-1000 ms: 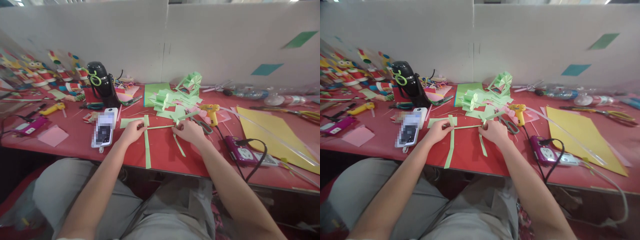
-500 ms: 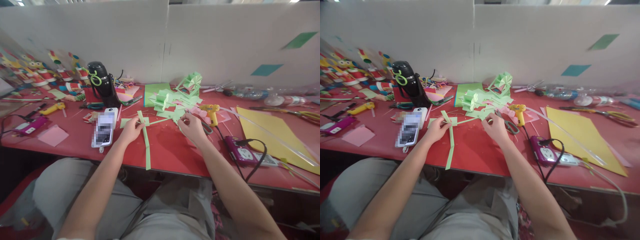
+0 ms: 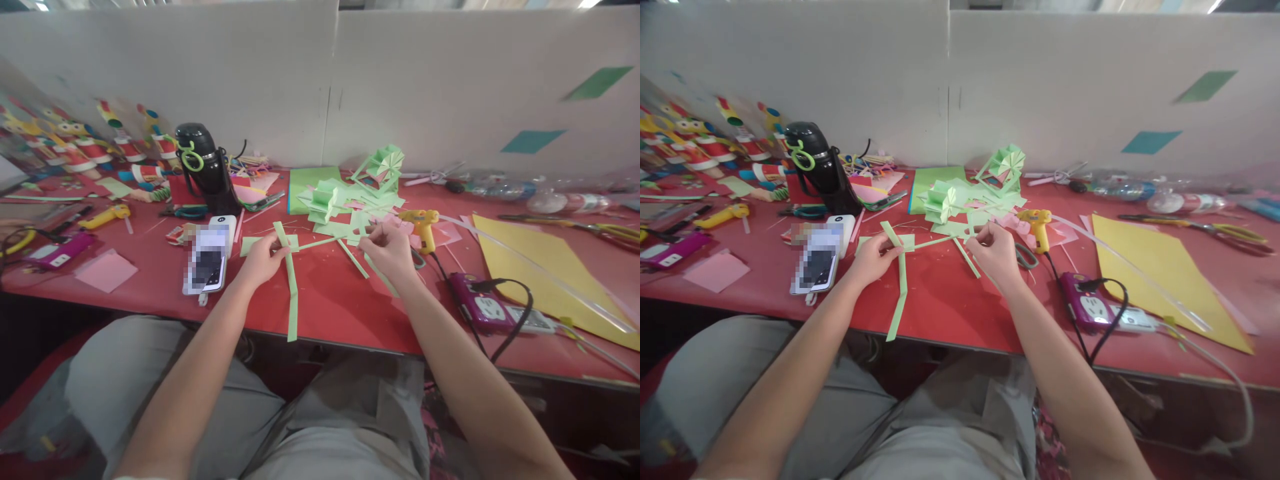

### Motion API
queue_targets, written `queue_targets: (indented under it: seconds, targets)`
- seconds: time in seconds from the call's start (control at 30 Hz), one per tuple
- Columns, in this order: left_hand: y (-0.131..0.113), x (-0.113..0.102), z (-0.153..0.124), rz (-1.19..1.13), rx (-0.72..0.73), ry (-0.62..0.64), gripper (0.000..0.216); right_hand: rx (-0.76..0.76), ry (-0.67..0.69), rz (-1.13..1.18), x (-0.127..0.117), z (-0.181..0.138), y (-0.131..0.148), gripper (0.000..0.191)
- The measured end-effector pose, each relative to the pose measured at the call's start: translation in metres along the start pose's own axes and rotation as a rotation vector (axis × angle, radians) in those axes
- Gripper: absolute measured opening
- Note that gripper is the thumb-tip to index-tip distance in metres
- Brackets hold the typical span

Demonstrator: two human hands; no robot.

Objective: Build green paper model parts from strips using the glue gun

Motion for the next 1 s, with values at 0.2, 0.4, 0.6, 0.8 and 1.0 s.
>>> queue_targets:
  seconds: [0.2, 0.4, 0.6, 0.8, 1.0]
  targets:
    - [0.001, -0.001, 0.0, 0.024, -0.022, 0.0, 0.012, -0.042, 0.01, -0.021, 0.001, 0.004, -0.004, 0.016]
    - [0.004, -0.003, 0.002, 0.013, -0.022, 0.0, 0.011, 0.034, 0.021, -0.097, -0.001, 0.004, -0.013, 0.019]
    - [0.007, -0.008, 0.004, 0.009, -0.017, -0.011, 0.013, -0.024, 0.127, -0.221, 0.011, 0.0, -0.011, 0.024]
    - [0.005, -0.011, 0.003, 0.063, -0.026, -0.032, 0.01, -0.035, 0.265, -0.369, 0.022, -0.006, -0.01, 0.026]
    - [0.004, -0.008, 0.002, 0.073, -0.01, -0.012, 0.012, -0.053, 0.396, -0.497, 0.037, -0.013, -0.012, 0.032]
Point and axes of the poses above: each hand's wrist, its own z-axis towards the middle knuckle, its own x-axis out of the palm, y = z × x, the point moved 9 cm from there along z, towards the middle knuckle, and after that the axes turned 3 degrees about -x, right-handed, at the moved point
